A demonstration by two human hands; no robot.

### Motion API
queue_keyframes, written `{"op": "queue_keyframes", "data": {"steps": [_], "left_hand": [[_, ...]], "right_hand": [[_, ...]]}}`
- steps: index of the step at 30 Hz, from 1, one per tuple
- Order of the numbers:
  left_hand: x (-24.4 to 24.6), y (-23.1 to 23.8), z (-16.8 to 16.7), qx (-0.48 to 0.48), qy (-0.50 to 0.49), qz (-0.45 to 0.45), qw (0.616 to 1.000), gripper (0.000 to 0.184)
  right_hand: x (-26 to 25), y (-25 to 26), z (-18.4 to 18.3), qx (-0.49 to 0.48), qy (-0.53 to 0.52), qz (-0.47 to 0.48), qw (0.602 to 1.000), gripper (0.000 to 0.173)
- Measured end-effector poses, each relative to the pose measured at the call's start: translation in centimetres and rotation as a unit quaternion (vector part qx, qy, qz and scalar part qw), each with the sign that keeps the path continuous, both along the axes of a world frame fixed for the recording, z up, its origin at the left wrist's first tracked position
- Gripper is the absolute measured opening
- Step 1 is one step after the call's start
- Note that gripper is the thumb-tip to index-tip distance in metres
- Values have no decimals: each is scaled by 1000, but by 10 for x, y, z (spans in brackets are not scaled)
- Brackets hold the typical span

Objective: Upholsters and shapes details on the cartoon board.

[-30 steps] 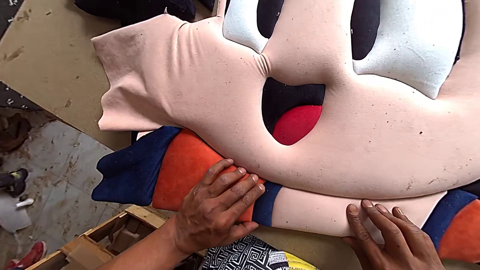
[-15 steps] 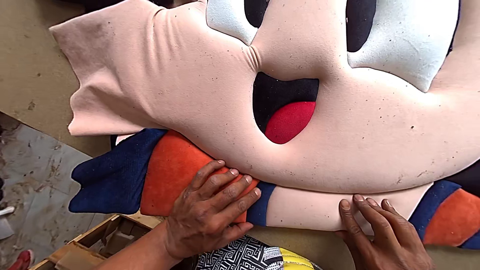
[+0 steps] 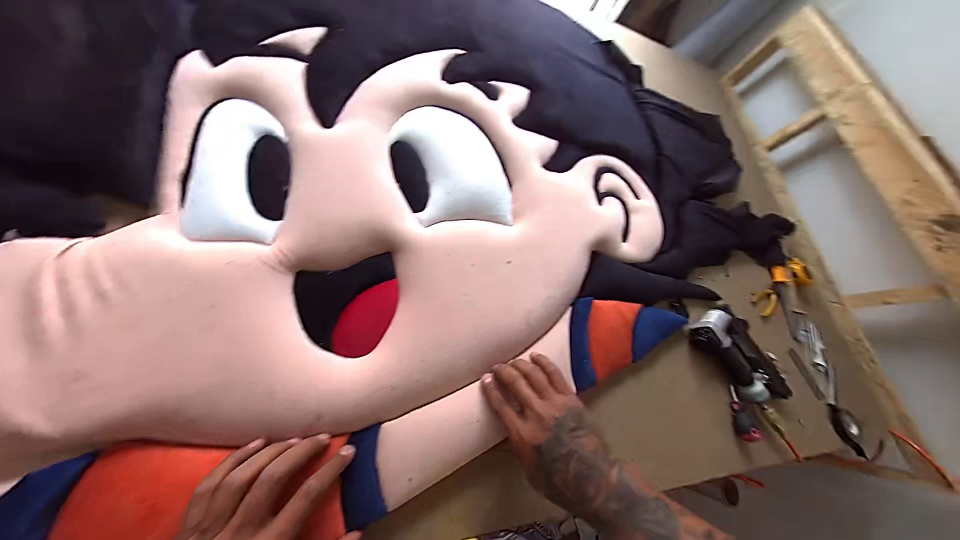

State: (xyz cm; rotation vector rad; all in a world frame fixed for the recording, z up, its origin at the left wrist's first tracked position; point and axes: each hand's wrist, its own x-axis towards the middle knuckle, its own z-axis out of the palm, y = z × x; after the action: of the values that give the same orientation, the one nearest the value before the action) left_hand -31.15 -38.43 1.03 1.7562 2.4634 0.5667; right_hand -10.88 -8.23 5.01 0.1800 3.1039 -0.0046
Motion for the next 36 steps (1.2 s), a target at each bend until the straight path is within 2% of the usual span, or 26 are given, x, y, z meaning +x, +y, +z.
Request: {"op": "queue_keyframes", "data": {"steps": [4, 7, 10, 13, 15, 17, 21, 23, 26, 36], "left_hand": [[-1, 5, 4, -17, -3, -8, 1000, 78], [4, 16, 16, -11, -10, -13, 1000, 81], [26, 48, 33, 25, -46, -35, 998, 77], [63, 108, 43, 60, -75, -49, 994, 68], [89, 155, 32, 86, -52, -49, 994, 66], [110, 200, 18, 91, -15, -40, 995, 72], [119, 258, 2, 21, 6, -17, 1000, 86], [113, 266, -8, 7, 11, -9, 1000, 82], [111, 267, -15, 6, 9, -7, 1000, 77], [111, 270, -9, -9, 6, -4, 1000, 72]], "right_hand": [[21, -33, 5, -45, 61, -30, 997, 55], [53, -26, 7, -93, 72, -69, 991, 55], [88, 24, 12, -81, 42, -125, 988, 64], [103, 91, 17, -60, 35, -149, 986, 78], [101, 129, 12, -55, 41, -132, 989, 88], [91, 154, 6, -59, 40, -104, 992, 95], [74, 180, -18, -65, 44, -48, 996, 105], [74, 190, -27, -78, 58, -38, 995, 108], [77, 203, -33, -103, 66, -48, 991, 104], [67, 198, -41, -124, 84, -59, 987, 95]]}}
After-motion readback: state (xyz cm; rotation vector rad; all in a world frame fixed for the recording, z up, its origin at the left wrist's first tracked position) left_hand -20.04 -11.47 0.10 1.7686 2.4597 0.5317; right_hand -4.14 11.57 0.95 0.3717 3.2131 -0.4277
